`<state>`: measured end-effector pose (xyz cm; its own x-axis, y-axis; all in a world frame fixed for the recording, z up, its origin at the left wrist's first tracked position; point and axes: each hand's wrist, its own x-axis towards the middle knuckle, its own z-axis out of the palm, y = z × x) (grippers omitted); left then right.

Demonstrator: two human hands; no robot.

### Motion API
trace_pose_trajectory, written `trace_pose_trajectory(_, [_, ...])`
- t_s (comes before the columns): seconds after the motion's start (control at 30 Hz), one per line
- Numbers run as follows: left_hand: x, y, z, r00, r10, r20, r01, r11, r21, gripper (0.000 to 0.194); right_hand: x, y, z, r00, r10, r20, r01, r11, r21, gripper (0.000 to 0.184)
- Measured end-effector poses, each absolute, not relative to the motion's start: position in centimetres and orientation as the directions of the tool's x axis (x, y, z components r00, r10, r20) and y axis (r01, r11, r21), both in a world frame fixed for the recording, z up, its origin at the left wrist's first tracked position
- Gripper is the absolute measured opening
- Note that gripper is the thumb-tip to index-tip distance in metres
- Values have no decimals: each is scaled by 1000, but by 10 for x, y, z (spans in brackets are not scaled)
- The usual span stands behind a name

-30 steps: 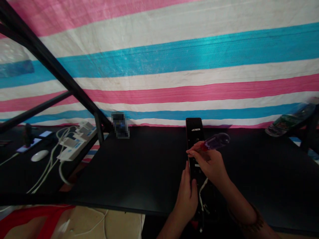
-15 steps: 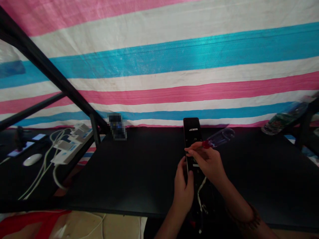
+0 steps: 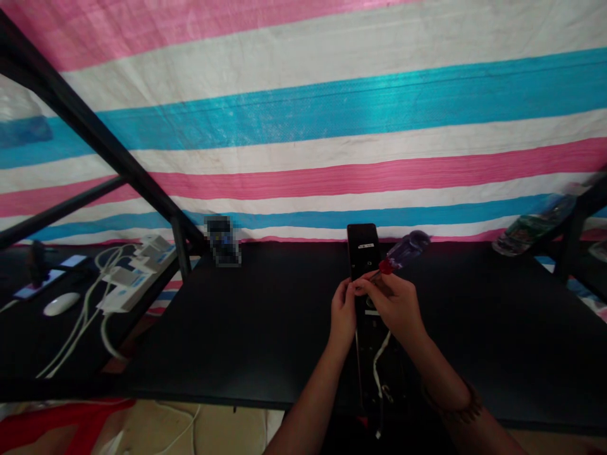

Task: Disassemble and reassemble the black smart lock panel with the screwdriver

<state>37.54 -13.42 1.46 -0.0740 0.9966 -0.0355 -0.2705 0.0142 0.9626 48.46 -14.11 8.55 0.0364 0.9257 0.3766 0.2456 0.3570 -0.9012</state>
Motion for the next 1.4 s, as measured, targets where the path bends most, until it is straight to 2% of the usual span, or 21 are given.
trace_pose_trajectory(0.2, [376,-137,11,-106,994,-39,-295,7,956,45,486,-145,80,-28,925,379,181,378,-908,22])
trace_pose_trajectory(0.3, [377,-137,12,-112,993,-35,-309,-1,951,41,482,-143,80,18,932,361,189,351,-917,21])
trace_pose_trajectory(0.4, [377,-138,12,-115,993,-31,-320,-8,947,41,475,-141,84,78,935,345,108,336,-936,22])
trace_pose_trajectory(0.5, [377,-138,10,-120,992,-38,-326,-4,945,45,473,-142,86,56,928,368,42,366,-930,23])
trace_pose_trajectory(0.63, [377,-139,7,-145,987,-63,-334,11,942,49,477,-145,81,-22,915,404,111,404,-908,17])
trace_pose_trajectory(0.73, [378,-139,8,-137,989,-52,-339,3,941,46,478,-145,78,10,921,389,169,382,-909,16])
trace_pose_trajectory(0.83, [378,-139,11,-122,992,-32,-341,-11,940,44,475,-144,79,70,929,363,114,355,-928,15])
trace_pose_trajectory(0.93, [378,-139,11,-121,992,-34,-341,-10,940,45,474,-144,83,54,930,363,42,361,-932,19])
trace_pose_trajectory(1.03, [378,-139,10,-129,991,-44,-342,-3,940,46,477,-145,82,5,922,386,41,386,-922,23])
trace_pose_trajectory(1.13, [378,-139,11,-134,990,-41,-342,-7,940,44,478,-144,78,9,924,383,66,382,-922,20])
trace_pose_trajectory(1.27, [378,-139,12,-132,991,-27,-340,-19,940,42,475,-142,77,66,931,358,4,358,-934,14])
trace_pose_trajectory(1.4, [378,-138,9,-143,989,-33,-335,-17,942,46,475,-145,80,28,919,393,-44,394,-918,17])
